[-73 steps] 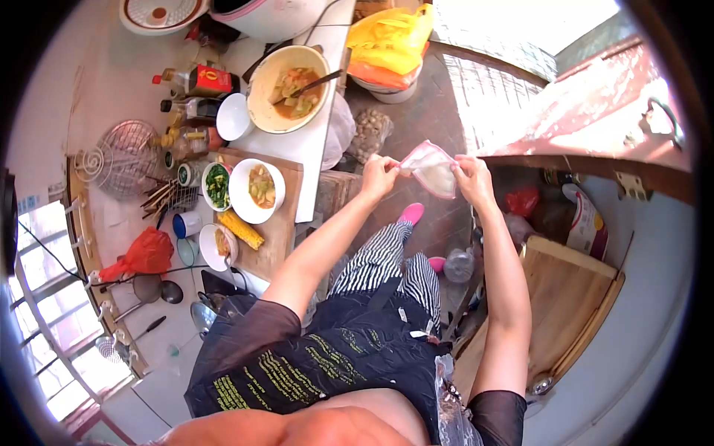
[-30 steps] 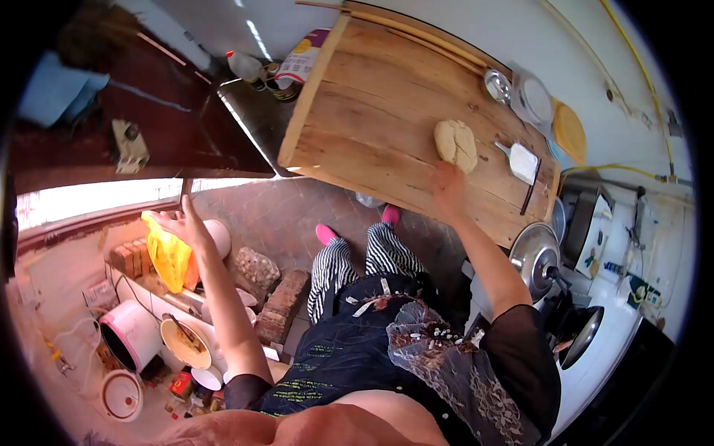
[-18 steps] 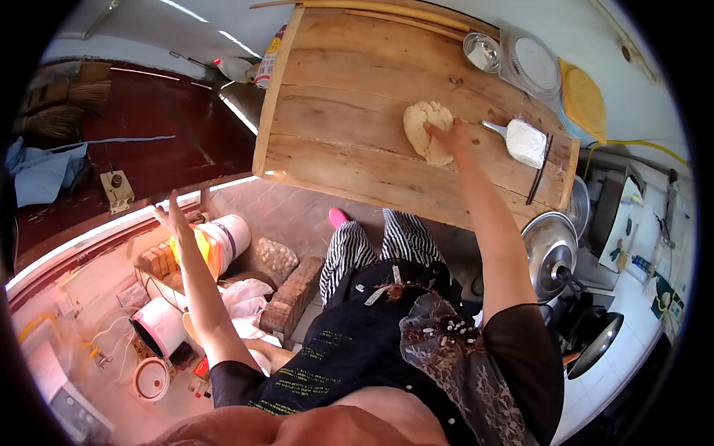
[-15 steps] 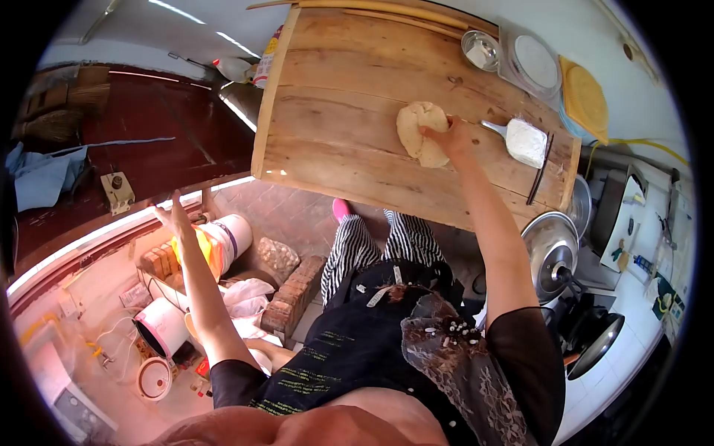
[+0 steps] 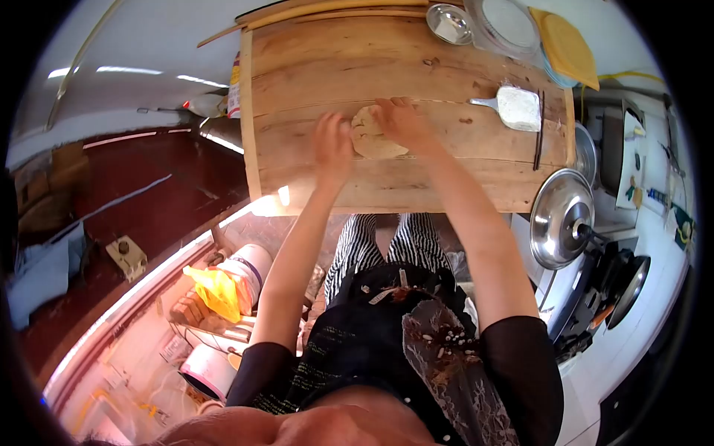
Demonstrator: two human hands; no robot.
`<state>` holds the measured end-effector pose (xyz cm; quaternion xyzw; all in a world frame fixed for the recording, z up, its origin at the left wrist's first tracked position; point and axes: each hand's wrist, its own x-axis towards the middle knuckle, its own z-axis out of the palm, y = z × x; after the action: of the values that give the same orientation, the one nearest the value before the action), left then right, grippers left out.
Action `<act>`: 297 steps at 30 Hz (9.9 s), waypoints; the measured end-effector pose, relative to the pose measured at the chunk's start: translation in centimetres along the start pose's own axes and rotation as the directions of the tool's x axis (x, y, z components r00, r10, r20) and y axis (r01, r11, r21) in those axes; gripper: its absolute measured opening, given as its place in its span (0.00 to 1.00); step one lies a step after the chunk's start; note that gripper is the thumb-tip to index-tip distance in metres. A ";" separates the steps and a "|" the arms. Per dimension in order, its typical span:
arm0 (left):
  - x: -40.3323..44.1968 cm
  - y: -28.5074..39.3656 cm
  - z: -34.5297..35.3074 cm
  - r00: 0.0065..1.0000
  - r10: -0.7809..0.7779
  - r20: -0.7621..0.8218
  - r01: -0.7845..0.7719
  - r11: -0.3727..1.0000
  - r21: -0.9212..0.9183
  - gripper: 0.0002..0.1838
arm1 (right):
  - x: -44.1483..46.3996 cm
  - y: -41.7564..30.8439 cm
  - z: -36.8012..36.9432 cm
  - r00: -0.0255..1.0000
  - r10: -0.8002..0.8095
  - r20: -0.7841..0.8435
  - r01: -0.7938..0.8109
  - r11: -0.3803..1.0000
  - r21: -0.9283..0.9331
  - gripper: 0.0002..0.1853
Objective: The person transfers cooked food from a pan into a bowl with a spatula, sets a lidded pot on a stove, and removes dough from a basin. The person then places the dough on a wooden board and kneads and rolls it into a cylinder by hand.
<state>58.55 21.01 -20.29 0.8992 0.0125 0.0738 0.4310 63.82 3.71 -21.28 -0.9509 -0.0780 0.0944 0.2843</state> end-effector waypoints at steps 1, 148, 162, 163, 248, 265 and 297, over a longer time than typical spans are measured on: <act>1.5 0.3 2.4 0.998 0.039 0.052 -0.037 0.999 -0.034 0.20 | -0.1 -0.7 0.6 1.000 0.027 -0.005 -0.027 1.000 -0.008 0.19; 9.7 -1.9 8.7 0.968 -0.060 0.245 0.013 0.982 0.190 0.30 | 6.7 1.2 5.1 0.921 0.301 -0.249 -0.370 0.876 -0.309 0.09; 6.5 -0.6 4.8 0.875 0.079 0.478 -0.119 0.991 0.054 0.28 | 3.2 -0.5 -0.4 0.921 0.267 -0.284 -0.263 0.963 0.050 0.22; 5.1 0.6 3.2 0.808 0.001 0.589 -0.047 0.997 0.062 0.25 | 1.4 -0.5 -1.1 0.917 0.268 -0.295 -0.267 0.963 0.045 0.22; -1.9 6.6 7.9 0.975 -0.028 0.221 -0.099 0.835 0.541 0.18 | -9.1 34.6 -19.8 0.565 0.652 0.505 -0.733 0.117 0.670 0.08; 3.4 2.2 11.3 0.984 0.057 0.170 -0.144 0.814 0.563 0.19 | -14.0 15.0 -5.2 0.977 -0.124 -0.175 0.124 0.992 -0.011 0.17; 2.4 -5.7 -1.6 0.929 -0.349 -0.125 0.370 0.849 0.376 0.34 | -8.1 6.1 2.8 0.996 -0.065 0.066 0.087 0.903 -0.421 0.52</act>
<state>60.90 26.01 -23.47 0.9466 0.2064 0.0113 0.2473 55.89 -1.51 -25.90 -0.9834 -0.1407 0.0883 0.0728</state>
